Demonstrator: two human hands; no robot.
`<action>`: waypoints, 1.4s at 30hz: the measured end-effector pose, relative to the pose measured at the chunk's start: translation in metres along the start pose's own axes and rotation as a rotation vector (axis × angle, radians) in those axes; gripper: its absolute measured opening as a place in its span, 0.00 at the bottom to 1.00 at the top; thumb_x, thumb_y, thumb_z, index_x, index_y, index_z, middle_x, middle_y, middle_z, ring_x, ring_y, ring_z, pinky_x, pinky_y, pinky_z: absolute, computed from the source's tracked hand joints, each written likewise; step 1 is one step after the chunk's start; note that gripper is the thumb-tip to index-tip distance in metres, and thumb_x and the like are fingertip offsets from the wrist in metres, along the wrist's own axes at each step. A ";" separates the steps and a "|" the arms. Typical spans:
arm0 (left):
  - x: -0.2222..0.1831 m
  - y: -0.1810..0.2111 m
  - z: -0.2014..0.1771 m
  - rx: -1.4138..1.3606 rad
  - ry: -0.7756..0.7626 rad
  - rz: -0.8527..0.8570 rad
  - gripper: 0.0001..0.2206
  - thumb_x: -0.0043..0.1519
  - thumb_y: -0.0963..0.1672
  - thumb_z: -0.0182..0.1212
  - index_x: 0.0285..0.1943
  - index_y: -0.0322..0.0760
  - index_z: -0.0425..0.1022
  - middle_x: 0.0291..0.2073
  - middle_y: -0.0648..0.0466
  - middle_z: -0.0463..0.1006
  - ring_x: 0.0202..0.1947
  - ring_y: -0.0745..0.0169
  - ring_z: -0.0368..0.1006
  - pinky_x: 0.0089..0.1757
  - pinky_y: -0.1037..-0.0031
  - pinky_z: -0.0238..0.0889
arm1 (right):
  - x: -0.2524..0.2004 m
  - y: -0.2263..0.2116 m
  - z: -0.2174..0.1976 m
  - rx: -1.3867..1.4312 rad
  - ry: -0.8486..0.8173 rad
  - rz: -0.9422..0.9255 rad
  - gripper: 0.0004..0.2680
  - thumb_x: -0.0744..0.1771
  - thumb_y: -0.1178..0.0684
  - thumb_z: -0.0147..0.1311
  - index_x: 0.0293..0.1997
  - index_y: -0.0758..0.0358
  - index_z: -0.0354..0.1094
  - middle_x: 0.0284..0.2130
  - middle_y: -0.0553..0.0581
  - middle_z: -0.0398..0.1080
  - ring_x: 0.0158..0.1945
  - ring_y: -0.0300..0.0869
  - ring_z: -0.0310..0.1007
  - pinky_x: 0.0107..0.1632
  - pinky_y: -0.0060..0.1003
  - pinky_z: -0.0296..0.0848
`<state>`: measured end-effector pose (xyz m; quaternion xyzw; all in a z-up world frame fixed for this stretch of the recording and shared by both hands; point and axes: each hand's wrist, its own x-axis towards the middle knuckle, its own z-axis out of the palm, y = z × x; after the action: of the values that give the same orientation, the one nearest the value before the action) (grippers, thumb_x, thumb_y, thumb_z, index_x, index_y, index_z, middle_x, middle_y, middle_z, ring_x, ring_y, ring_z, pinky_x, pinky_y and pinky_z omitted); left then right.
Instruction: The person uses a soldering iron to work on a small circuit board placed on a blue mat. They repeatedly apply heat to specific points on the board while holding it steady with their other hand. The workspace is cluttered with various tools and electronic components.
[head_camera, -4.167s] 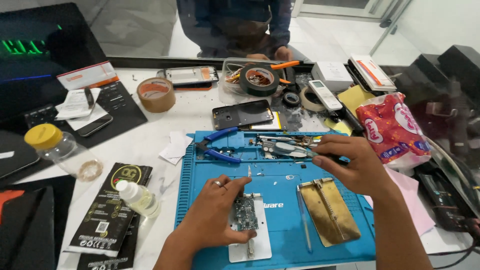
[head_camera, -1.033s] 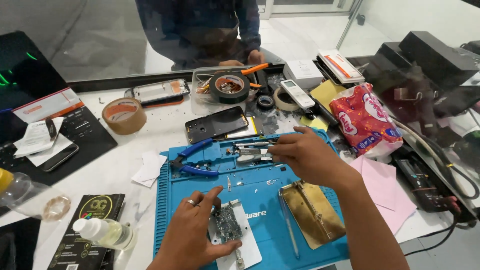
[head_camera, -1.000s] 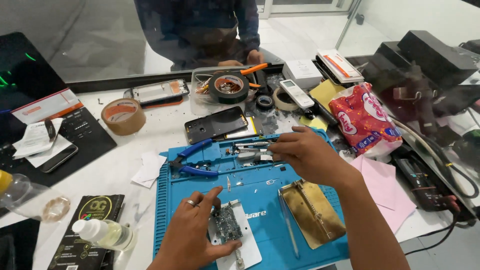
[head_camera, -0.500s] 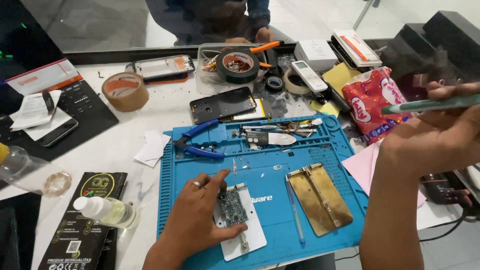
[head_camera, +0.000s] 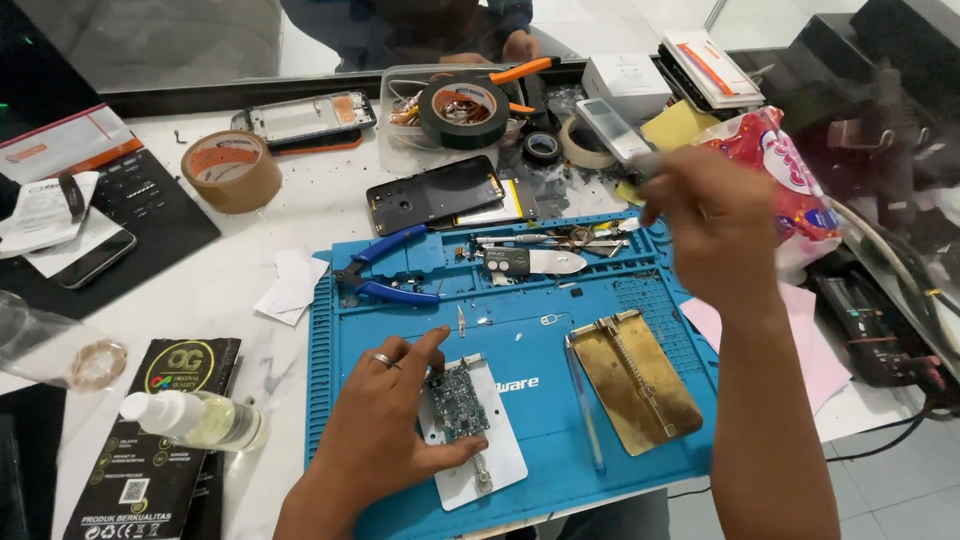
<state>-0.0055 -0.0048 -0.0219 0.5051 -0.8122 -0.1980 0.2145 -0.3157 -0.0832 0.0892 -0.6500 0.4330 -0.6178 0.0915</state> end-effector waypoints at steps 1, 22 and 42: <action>0.000 0.000 0.000 -0.005 0.002 -0.005 0.52 0.42 0.61 0.78 0.74 0.48 0.55 0.49 0.55 0.75 0.44 0.47 0.68 0.45 0.56 0.64 | 0.003 0.003 0.006 -0.309 -0.438 0.028 0.08 0.72 0.59 0.45 0.52 0.65 0.72 0.37 0.57 0.74 0.35 0.45 0.73 0.37 0.41 0.75; 0.000 -0.001 -0.002 0.001 -0.034 0.099 0.48 0.50 0.61 0.73 0.72 0.36 0.55 0.45 0.49 0.68 0.41 0.46 0.64 0.46 0.58 0.59 | -0.020 -0.013 0.052 -0.294 -1.177 -0.045 0.07 0.67 0.54 0.54 0.46 0.61 0.76 0.36 0.54 0.78 0.36 0.48 0.77 0.37 0.45 0.74; 0.001 0.013 -0.015 -0.175 -0.100 -0.153 0.56 0.42 0.58 0.80 0.76 0.48 0.45 0.52 0.57 0.73 0.51 0.52 0.68 0.47 0.59 0.65 | -0.047 0.008 0.059 -0.337 -1.188 -0.391 0.09 0.67 0.59 0.56 0.51 0.57 0.75 0.38 0.55 0.71 0.37 0.53 0.71 0.42 0.53 0.66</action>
<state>-0.0070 -0.0022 -0.0027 0.5343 -0.7607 -0.3087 0.2014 -0.2607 -0.0807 0.0373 -0.9534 0.2733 -0.0818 0.0979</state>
